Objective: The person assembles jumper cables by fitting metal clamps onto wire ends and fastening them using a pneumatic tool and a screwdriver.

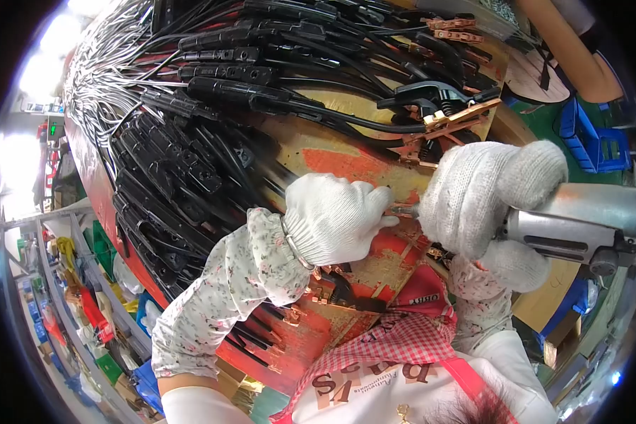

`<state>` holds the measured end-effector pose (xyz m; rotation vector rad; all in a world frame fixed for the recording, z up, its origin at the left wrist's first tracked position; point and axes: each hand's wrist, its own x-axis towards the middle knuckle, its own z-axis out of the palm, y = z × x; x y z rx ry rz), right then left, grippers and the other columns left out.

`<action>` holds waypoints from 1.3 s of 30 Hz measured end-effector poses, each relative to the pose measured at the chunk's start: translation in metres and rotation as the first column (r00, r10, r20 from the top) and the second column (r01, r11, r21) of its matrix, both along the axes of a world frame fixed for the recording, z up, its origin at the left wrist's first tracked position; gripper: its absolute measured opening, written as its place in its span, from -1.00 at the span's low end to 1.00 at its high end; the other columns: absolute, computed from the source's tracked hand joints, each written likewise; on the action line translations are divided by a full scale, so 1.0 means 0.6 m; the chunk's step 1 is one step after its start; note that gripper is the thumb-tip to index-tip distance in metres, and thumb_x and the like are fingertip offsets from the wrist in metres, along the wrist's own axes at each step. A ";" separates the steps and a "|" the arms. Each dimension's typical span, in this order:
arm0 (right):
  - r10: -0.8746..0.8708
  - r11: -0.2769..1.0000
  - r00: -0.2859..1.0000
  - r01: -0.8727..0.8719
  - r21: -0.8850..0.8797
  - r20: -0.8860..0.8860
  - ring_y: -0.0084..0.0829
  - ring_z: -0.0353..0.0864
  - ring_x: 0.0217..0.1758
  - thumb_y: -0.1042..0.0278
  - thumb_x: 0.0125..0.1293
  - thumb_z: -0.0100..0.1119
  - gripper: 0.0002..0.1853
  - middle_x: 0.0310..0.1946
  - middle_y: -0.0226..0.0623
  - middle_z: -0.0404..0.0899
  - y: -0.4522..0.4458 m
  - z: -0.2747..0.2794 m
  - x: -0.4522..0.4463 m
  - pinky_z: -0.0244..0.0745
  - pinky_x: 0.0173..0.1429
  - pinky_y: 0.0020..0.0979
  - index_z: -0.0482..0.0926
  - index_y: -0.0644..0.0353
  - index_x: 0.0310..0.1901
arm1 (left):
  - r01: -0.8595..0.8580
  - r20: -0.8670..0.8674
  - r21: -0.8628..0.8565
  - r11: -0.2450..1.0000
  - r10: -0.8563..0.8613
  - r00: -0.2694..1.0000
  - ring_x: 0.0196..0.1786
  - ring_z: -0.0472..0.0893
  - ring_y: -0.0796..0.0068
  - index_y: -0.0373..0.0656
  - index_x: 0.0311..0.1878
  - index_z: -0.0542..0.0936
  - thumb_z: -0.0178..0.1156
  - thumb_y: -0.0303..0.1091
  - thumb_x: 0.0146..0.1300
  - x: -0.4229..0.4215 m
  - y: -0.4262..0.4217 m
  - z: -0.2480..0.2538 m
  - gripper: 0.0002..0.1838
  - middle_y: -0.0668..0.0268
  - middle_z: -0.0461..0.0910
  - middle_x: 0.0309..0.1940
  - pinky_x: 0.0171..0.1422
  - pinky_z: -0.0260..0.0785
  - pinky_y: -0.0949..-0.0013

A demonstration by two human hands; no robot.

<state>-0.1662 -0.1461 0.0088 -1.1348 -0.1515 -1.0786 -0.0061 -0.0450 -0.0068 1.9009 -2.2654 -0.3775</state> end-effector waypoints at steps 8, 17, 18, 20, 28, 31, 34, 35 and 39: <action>0.031 0.989 0.998 -0.039 -0.145 -0.058 -0.45 0.49 -0.69 0.30 0.19 0.43 -0.47 -0.60 -0.42 0.52 -0.013 0.005 0.007 0.45 -0.61 -0.36 0.44 0.13 0.17 | -0.042 -0.011 -0.001 0.999 0.042 0.999 -0.45 0.69 0.19 0.01 -0.29 0.63 0.33 0.01 0.18 -0.002 0.003 -0.002 -0.72 0.35 0.65 -0.53 -0.44 0.46 0.12; -0.048 0.972 0.991 0.018 -0.235 -0.122 -0.46 0.46 -0.69 0.28 0.18 0.41 -0.49 -0.60 -0.42 0.49 0.002 0.027 0.000 0.45 -0.59 -0.36 0.46 0.14 0.15 | -0.040 -0.009 -0.013 0.999 0.040 0.999 -0.48 0.67 0.20 0.02 -0.28 0.61 0.35 -0.04 0.15 -0.004 0.003 -0.006 -0.74 0.35 0.62 -0.56 -0.48 0.42 0.14; -0.110 0.976 0.984 0.079 -0.204 -0.144 -0.46 0.44 -0.70 0.29 0.19 0.39 -0.50 -0.59 -0.41 0.48 0.008 0.031 0.002 0.44 -0.60 -0.36 0.45 0.16 0.14 | -0.041 -0.013 -0.011 0.999 0.041 0.999 -0.48 0.67 0.19 0.01 -0.30 0.60 0.35 -0.04 0.15 -0.004 0.003 -0.006 -0.74 0.35 0.62 -0.55 -0.48 0.42 0.13; -0.075 0.979 0.988 0.047 -0.197 -0.138 -0.45 0.43 -0.70 0.29 0.20 0.37 -0.51 -0.58 -0.41 0.48 0.005 0.029 -0.001 0.42 -0.61 -0.36 0.44 0.17 0.14 | -0.045 -0.015 -0.016 0.999 0.044 0.999 -0.47 0.68 0.19 0.01 -0.30 0.60 0.35 -0.04 0.16 -0.005 0.003 -0.007 -0.74 0.35 0.63 -0.55 -0.48 0.42 0.13; -0.171 0.960 0.980 0.142 -0.243 -0.101 -0.44 0.44 -0.69 0.32 0.24 0.33 -0.55 -0.58 -0.39 0.48 0.011 0.018 0.001 0.38 -0.63 -0.35 0.43 0.16 0.14 | -0.051 0.023 0.049 0.997 0.050 0.998 -0.42 0.70 0.18 0.02 -0.25 0.61 0.34 -0.07 0.15 -0.007 0.000 -0.005 -0.76 0.36 0.66 -0.50 -0.43 0.47 0.12; -0.169 0.981 0.975 0.152 -0.119 -0.145 -0.37 0.50 -0.51 0.32 0.28 0.34 -0.58 -0.49 -0.33 0.51 0.024 0.011 -0.015 0.45 -0.48 -0.28 0.41 0.15 0.11 | -0.053 0.016 0.043 0.998 0.053 0.998 -0.39 0.70 0.19 0.04 -0.18 0.65 0.34 -0.07 0.14 -0.007 0.002 -0.011 -0.74 0.37 0.68 -0.47 -0.39 0.48 0.14; -0.195 0.981 0.957 0.189 -0.048 -0.213 -0.29 0.52 -0.33 0.31 0.32 0.35 -0.61 -0.38 -0.26 0.53 0.038 0.015 -0.032 0.52 -0.30 -0.21 0.39 0.14 0.07 | -0.063 0.010 -0.043 0.997 0.064 0.998 -0.40 0.69 0.18 0.00 -0.37 0.61 0.33 -0.03 0.16 -0.008 0.003 -0.013 -0.74 0.35 0.66 -0.50 -0.39 0.48 0.12; -0.086 0.992 0.989 0.074 -0.101 -0.122 -0.30 0.50 -0.37 0.33 0.34 0.33 -0.62 -0.40 -0.25 0.51 0.015 -0.003 -0.031 0.50 -0.32 -0.20 0.38 0.15 0.07 | -0.057 -0.015 -0.088 0.995 0.056 0.998 -0.40 0.69 0.17 0.01 -0.33 0.62 0.33 -0.04 0.16 -0.006 0.004 -0.014 -0.75 0.34 0.66 -0.49 -0.39 0.48 0.11; -0.038 0.963 0.990 0.073 0.259 -0.139 -0.31 0.43 -0.44 0.31 0.23 0.32 -0.58 -0.44 -0.24 0.47 0.021 0.016 -0.048 0.41 -0.31 -0.19 0.40 0.16 0.06 | -0.031 -0.061 -0.201 0.979 0.019 0.998 -0.39 0.69 0.15 0.04 -0.23 0.65 0.34 -0.05 0.16 -0.002 0.006 -0.021 -0.76 0.33 0.65 -0.47 -0.36 0.49 0.08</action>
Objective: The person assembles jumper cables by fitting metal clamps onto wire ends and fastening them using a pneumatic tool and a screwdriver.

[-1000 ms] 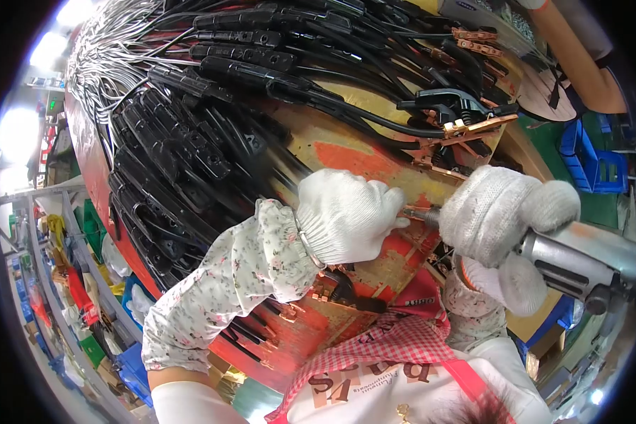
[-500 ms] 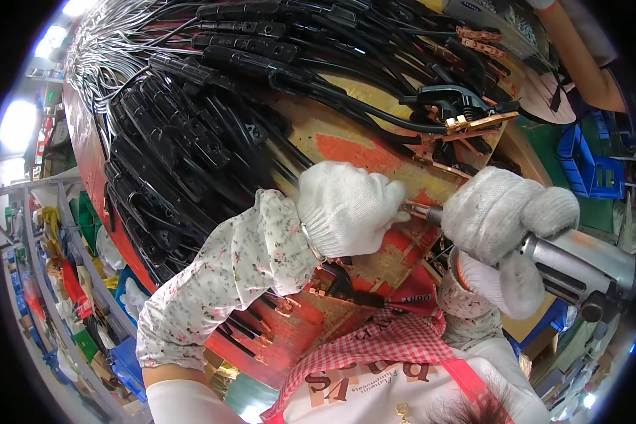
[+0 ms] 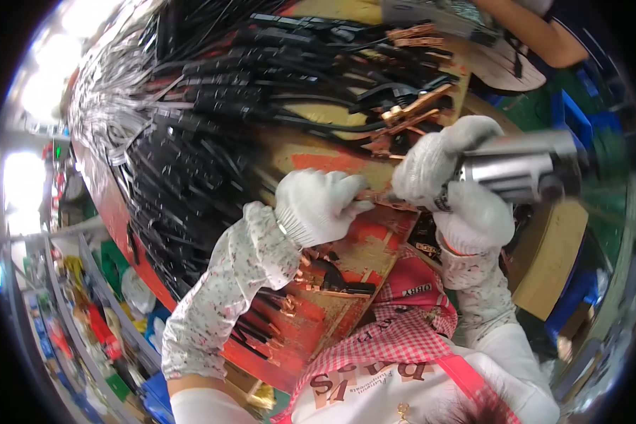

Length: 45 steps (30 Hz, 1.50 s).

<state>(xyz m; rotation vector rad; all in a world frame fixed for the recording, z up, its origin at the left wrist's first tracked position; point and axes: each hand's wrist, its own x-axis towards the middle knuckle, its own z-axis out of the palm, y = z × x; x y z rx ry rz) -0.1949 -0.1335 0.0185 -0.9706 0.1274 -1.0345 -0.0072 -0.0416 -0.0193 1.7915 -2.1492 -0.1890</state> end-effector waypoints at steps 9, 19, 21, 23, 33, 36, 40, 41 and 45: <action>-0.373 0.606 0.408 0.787 0.113 -0.834 -0.48 0.58 -0.53 0.20 0.25 0.38 -0.61 -0.43 -0.35 0.58 -0.032 -0.165 -0.284 0.53 -0.48 -0.43 0.53 0.21 0.00 | -0.270 -0.438 0.134 0.954 0.301 0.847 -0.39 0.64 0.23 -0.09 -0.04 0.65 0.28 -0.28 0.23 -0.036 -0.059 0.036 -0.75 0.20 0.62 -0.44 -0.25 0.48 0.24; -0.333 0.485 -0.585 0.567 -0.666 -0.740 -0.06 0.61 0.15 0.13 0.15 0.45 -0.32 0.16 -0.03 0.58 -0.023 -0.287 -0.341 0.45 0.30 -0.09 0.50 0.17 0.30 | -0.162 -0.062 -0.366 0.916 0.150 0.987 -0.02 0.56 0.01 -0.05 -0.02 0.52 0.44 -0.37 0.00 -0.047 -0.121 -0.066 -0.56 0.19 0.52 0.00 0.00 0.47 0.04; -0.606 0.382 -0.601 0.356 -0.853 -0.521 -0.05 0.62 0.14 0.20 0.12 0.45 -0.34 0.14 -0.04 0.59 -0.039 -0.277 -0.328 0.47 0.29 -0.08 0.51 0.14 0.29 | -0.177 -0.060 -0.328 0.928 0.167 0.984 0.00 0.56 0.00 -0.05 -0.01 0.51 0.43 -0.38 0.01 -0.051 -0.119 -0.052 -0.56 0.18 0.51 0.01 0.02 0.47 0.05; -0.889 0.204 -0.381 0.170 -0.964 -0.255 -0.04 0.63 0.10 0.38 0.07 0.46 -0.34 0.11 -0.05 0.60 -0.059 -0.260 -0.301 0.50 0.25 -0.06 0.52 0.04 0.28 | -0.184 -0.042 -0.268 0.946 0.179 0.983 0.04 0.57 0.00 -0.06 0.07 0.51 0.35 -0.48 0.03 -0.058 -0.108 -0.022 -0.53 0.15 0.51 0.06 0.07 0.48 0.06; -0.338 0.913 -0.455 0.055 -0.405 -0.824 0.12 0.62 0.19 -0.17 0.31 0.21 -0.29 0.10 0.12 0.65 -0.225 -0.359 -0.209 0.49 0.23 0.02 0.37 0.18 0.31 | -0.356 -0.403 0.411 0.840 0.517 0.755 -0.23 0.72 0.13 0.00 0.13 0.56 0.23 -0.55 -0.08 -0.174 0.030 0.278 -0.42 0.16 0.66 -0.22 -0.24 0.59 0.14; -0.378 0.898 -0.479 0.018 -0.440 -0.792 0.19 0.64 0.13 -0.13 0.29 0.21 -0.32 0.02 0.16 0.67 -0.231 -0.385 -0.213 0.51 0.20 0.03 0.34 0.18 0.27 | -0.368 -0.481 0.384 0.847 0.523 0.703 -0.23 0.72 0.16 -0.02 0.10 0.58 0.26 -0.54 -0.07 -0.153 0.062 0.273 -0.45 0.16 0.66 -0.21 -0.21 0.58 0.15; -0.459 0.863 -0.248 0.105 -0.494 -0.853 0.09 0.62 0.20 -0.05 0.21 0.34 -0.32 0.09 0.08 0.66 -0.249 -0.421 -0.274 0.49 0.27 -0.07 0.47 0.23 0.24 | -0.311 -0.572 0.309 0.899 0.437 0.694 -0.23 0.72 0.19 -0.06 0.07 0.60 0.29 -0.51 -0.06 -0.136 0.088 0.257 -0.49 0.17 0.68 -0.20 -0.18 0.57 0.18; -0.406 0.870 -0.265 0.181 -0.459 -0.875 -0.01 0.62 0.22 -0.04 0.16 0.42 -0.33 0.10 0.03 0.66 -0.241 -0.398 -0.280 0.48 0.28 -0.15 0.54 0.26 0.19 | -0.299 -0.588 0.286 0.910 0.414 0.695 -0.23 0.72 0.20 -0.07 0.07 0.61 0.30 -0.51 -0.06 -0.131 0.097 0.257 -0.50 0.18 0.68 -0.20 -0.17 0.57 0.18; -0.231 0.888 0.163 0.439 -0.139 -0.959 -0.47 0.65 -0.29 0.19 0.37 0.32 -0.48 -0.11 -0.24 0.67 -0.185 -0.342 -0.326 0.60 -0.23 -0.42 0.49 0.25 0.27 | -0.202 -0.633 0.208 0.957 0.289 0.719 -0.23 0.72 0.24 -0.10 0.04 0.63 0.34 -0.49 -0.05 -0.109 0.119 0.265 -0.53 0.18 0.69 -0.19 -0.13 0.56 0.21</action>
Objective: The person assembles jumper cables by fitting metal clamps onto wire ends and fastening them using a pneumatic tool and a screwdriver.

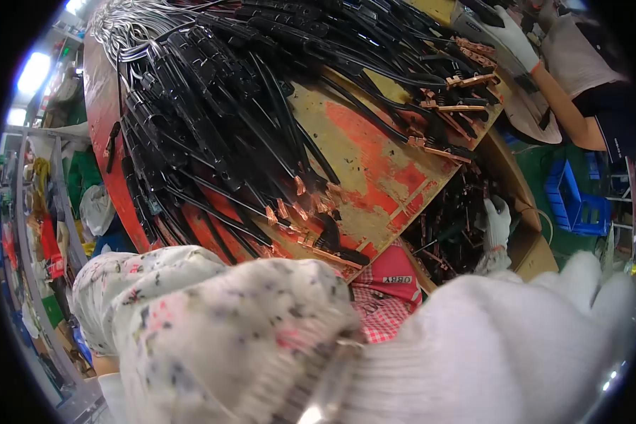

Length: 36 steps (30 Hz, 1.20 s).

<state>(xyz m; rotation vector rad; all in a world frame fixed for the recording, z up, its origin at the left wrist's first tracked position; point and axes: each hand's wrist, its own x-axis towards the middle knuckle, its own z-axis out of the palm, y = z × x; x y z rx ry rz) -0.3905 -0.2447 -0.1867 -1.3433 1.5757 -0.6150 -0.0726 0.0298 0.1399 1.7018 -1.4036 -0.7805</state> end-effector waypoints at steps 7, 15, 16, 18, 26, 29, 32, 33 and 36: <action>-0.001 0.997 0.626 0.061 -0.047 0.780 -0.42 0.61 -0.12 0.29 0.50 0.17 -0.41 0.02 -0.27 0.59 0.188 0.122 0.037 0.56 -0.01 -0.31 0.22 0.10 0.48 | 0.267 0.042 -0.118 0.957 -0.263 0.964 -0.23 0.71 0.30 -0.16 -0.01 0.67 0.40 -0.45 -0.03 0.060 0.012 0.024 -0.59 0.20 0.71 -0.17 -0.07 0.55 0.25; 0.281 0.930 0.620 -0.365 -0.048 0.732 -0.57 0.40 -0.54 0.39 0.42 0.12 -0.36 -0.44 -0.41 0.48 0.199 0.257 0.198 0.33 -0.49 -0.49 0.19 0.26 0.49 | 0.359 0.692 0.332 0.872 -0.484 0.536 -0.27 0.61 0.24 -0.09 -0.33 0.59 0.33 -0.25 0.01 0.073 0.055 -0.089 -0.81 0.32 0.52 -0.40 -0.05 0.46 0.18; 0.329 0.908 0.600 -0.413 -0.069 0.729 -0.56 0.46 -0.53 0.41 0.43 0.11 -0.36 -0.41 -0.39 0.52 0.204 0.263 0.226 0.38 -0.46 -0.50 0.17 0.25 0.49 | 0.360 0.759 0.242 0.901 -0.407 0.508 -0.22 0.60 0.26 -0.09 -0.30 0.57 0.34 -0.26 -0.06 0.070 0.044 -0.100 -0.75 0.32 0.52 -0.36 0.00 0.47 0.21; 0.326 0.878 0.554 -0.478 -0.028 0.766 -0.54 0.58 -0.44 0.48 0.45 0.11 -0.35 -0.33 -0.33 0.61 0.220 0.279 0.277 0.51 -0.35 -0.50 0.13 0.25 0.51 | 0.322 0.840 0.182 0.929 -0.317 0.441 -0.18 0.60 0.28 -0.09 -0.26 0.56 0.33 -0.27 -0.10 0.079 0.016 -0.126 -0.71 0.32 0.52 -0.33 0.05 0.46 0.22; 0.541 0.840 0.765 -0.469 -0.274 0.348 -0.41 0.66 0.08 0.34 0.32 0.33 -0.42 0.03 -0.17 0.69 0.243 0.260 0.293 0.49 0.23 -0.41 0.44 0.24 0.36 | 0.411 0.840 0.427 0.805 -0.521 0.148 -0.15 0.56 0.33 0.09 -0.39 0.54 0.33 -0.20 0.06 0.220 -0.074 -0.185 -0.86 0.43 0.50 -0.37 -0.01 0.37 0.21; 0.597 0.802 0.768 -0.567 -0.187 0.230 -0.31 0.72 0.09 0.24 0.35 0.30 -0.50 0.01 -0.06 0.72 0.230 0.270 0.264 0.51 0.24 -0.40 0.54 0.26 0.26 | 0.505 0.777 0.281 0.816 -0.502 0.380 -0.17 0.57 0.33 0.07 -0.42 0.58 0.35 -0.17 0.10 0.228 -0.113 -0.189 -0.85 0.46 0.51 -0.40 0.00 0.38 0.21; 0.644 0.707 0.762 -0.623 -0.333 -0.058 -0.16 0.75 -0.02 0.09 0.28 0.38 -0.53 -0.08 -0.06 0.74 0.224 0.267 0.253 0.60 0.05 -0.33 0.63 0.16 0.13 | 0.470 0.715 0.254 0.846 -0.491 0.497 -0.18 0.60 0.21 0.03 -0.29 0.65 0.39 -0.19 0.10 0.215 -0.130 -0.198 -0.84 0.41 0.58 -0.37 -0.04 0.42 0.18; 0.661 0.616 0.715 -0.691 -0.378 -0.228 -0.14 0.74 -0.06 0.03 0.25 0.41 -0.53 -0.11 -0.10 0.74 0.221 0.268 0.253 0.63 -0.04 -0.29 0.64 0.12 0.10 | 0.428 0.674 0.242 0.871 -0.468 0.571 -0.19 0.61 0.18 0.02 -0.26 0.67 0.40 -0.20 0.10 0.211 -0.131 -0.203 -0.82 0.38 0.60 -0.36 -0.06 0.44 0.17; 0.582 0.515 0.700 -0.711 -0.479 -0.413 -0.19 0.70 -0.25 0.00 0.14 0.45 -0.56 -0.31 -0.25 0.67 0.214 0.252 0.259 0.57 -0.23 -0.22 0.66 0.01 0.00 | 0.494 0.630 0.214 0.843 -0.505 0.589 -0.26 0.63 0.13 0.00 -0.23 0.67 0.38 -0.24 0.14 0.204 -0.137 -0.211 -0.84 0.33 0.60 -0.40 -0.16 0.44 0.12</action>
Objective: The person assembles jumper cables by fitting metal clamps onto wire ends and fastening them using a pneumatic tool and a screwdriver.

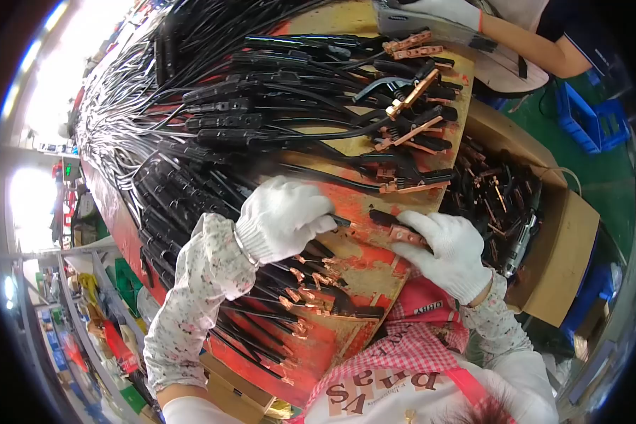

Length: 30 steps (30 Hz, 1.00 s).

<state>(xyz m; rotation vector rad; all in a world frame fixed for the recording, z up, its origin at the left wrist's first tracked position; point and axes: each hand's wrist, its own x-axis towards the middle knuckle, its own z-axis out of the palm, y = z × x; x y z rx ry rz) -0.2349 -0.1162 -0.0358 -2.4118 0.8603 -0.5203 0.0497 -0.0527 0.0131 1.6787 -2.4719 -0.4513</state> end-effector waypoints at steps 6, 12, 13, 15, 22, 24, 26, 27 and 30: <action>-0.027 0.992 0.995 0.039 -0.123 0.094 -0.23 0.65 -0.26 0.23 -0.06 0.55 -0.54 -0.32 -0.36 0.57 -0.004 0.013 0.019 0.55 -0.21 -0.23 0.63 0.00 -0.06 | 0.026 -0.179 0.003 1.000 -0.025 0.983 -0.34 0.64 0.13 -0.04 -0.12 0.68 0.35 -0.36 0.18 -0.036 0.002 0.007 -0.82 0.27 0.58 -0.44 -0.27 0.46 0.13; 0.003 0.999 0.987 0.004 -0.043 0.160 -0.24 0.64 -0.26 0.26 -0.02 0.52 -0.58 -0.28 -0.39 0.56 0.018 0.006 0.050 0.52 -0.25 -0.27 0.59 0.01 -0.09 | -0.074 -0.311 0.133 0.988 0.112 0.944 -0.32 0.69 0.14 -0.09 -0.03 0.70 0.27 -0.45 0.25 -0.039 0.006 0.025 -0.78 0.21 0.65 -0.36 -0.28 0.51 0.21; 0.011 0.998 0.980 0.003 -0.068 0.200 -0.25 0.64 -0.27 0.25 -0.02 0.52 -0.58 -0.29 -0.39 0.56 0.020 0.005 0.056 0.50 -0.26 -0.27 0.59 0.01 -0.09 | -0.099 -0.315 0.165 0.981 0.147 0.938 -0.33 0.69 0.13 -0.12 -0.03 0.70 0.27 -0.43 0.27 -0.038 0.008 0.027 -0.79 0.20 0.66 -0.37 -0.28 0.51 0.22; 0.023 0.994 0.965 0.006 -0.109 0.261 -0.25 0.62 -0.28 0.27 -0.02 0.52 -0.55 -0.28 -0.38 0.56 0.021 -0.003 0.067 0.47 -0.26 -0.26 0.59 0.04 -0.06 | -0.113 -0.317 0.171 0.979 0.164 0.934 -0.33 0.70 0.15 -0.08 -0.05 0.70 0.27 -0.35 0.29 -0.037 0.010 0.025 -0.80 0.22 0.68 -0.37 -0.28 0.53 0.22; 0.080 0.990 0.951 -0.043 -0.131 0.298 -0.26 0.60 -0.29 0.31 -0.05 0.52 -0.55 -0.25 -0.35 0.59 0.020 -0.011 0.074 0.45 -0.24 -0.24 0.61 0.08 -0.06 | -0.113 -0.310 0.245 0.963 0.188 0.932 -0.32 0.71 0.13 -0.04 -0.11 0.72 0.24 -0.22 0.30 -0.037 0.012 0.020 -0.80 0.21 0.69 -0.41 -0.26 0.55 0.19; 0.088 0.985 0.955 -0.040 -0.171 0.284 -0.26 0.60 -0.29 0.32 -0.05 0.51 -0.56 -0.25 -0.34 0.60 0.019 -0.013 0.076 0.45 -0.25 -0.24 0.62 0.08 -0.08 | -0.122 -0.309 0.275 0.954 0.208 0.928 -0.33 0.71 0.12 -0.04 -0.13 0.72 0.23 -0.21 0.30 -0.037 0.013 0.016 -0.80 0.19 0.68 -0.43 -0.26 0.54 0.18; 0.135 0.980 0.956 -0.091 -0.175 0.260 -0.27 0.59 -0.31 0.33 -0.05 0.49 -0.60 -0.29 -0.34 0.58 0.014 -0.016 0.079 0.43 -0.28 -0.25 0.62 0.08 -0.11 | -0.131 -0.306 0.308 0.942 0.229 0.924 -0.34 0.70 0.11 -0.04 -0.15 0.72 0.22 -0.20 0.29 -0.037 0.013 0.015 -0.80 0.17 0.67 -0.45 -0.26 0.54 0.17; 0.137 0.981 0.956 -0.094 -0.172 0.260 -0.27 0.59 -0.31 0.33 -0.05 0.49 -0.60 -0.29 -0.34 0.58 0.012 -0.017 0.082 0.43 -0.28 -0.25 0.62 0.08 -0.11 | -0.166 -0.260 0.404 0.900 0.287 0.922 -0.35 0.70 0.11 -0.05 -0.17 0.72 0.22 -0.19 0.28 -0.040 0.011 0.015 -0.80 0.16 0.67 -0.46 -0.26 0.53 0.16; 0.221 0.961 0.946 -0.171 -0.216 0.237 -0.27 0.58 -0.33 0.33 -0.03 0.47 -0.62 -0.32 -0.35 0.56 0.003 -0.026 0.092 0.42 -0.32 -0.26 0.61 0.09 -0.13 | -0.220 -0.197 0.546 0.808 0.380 0.904 -0.36 0.69 0.09 -0.07 -0.20 0.71 0.21 -0.19 0.27 -0.042 0.003 0.025 -0.80 0.13 0.65 -0.48 -0.27 0.51 0.15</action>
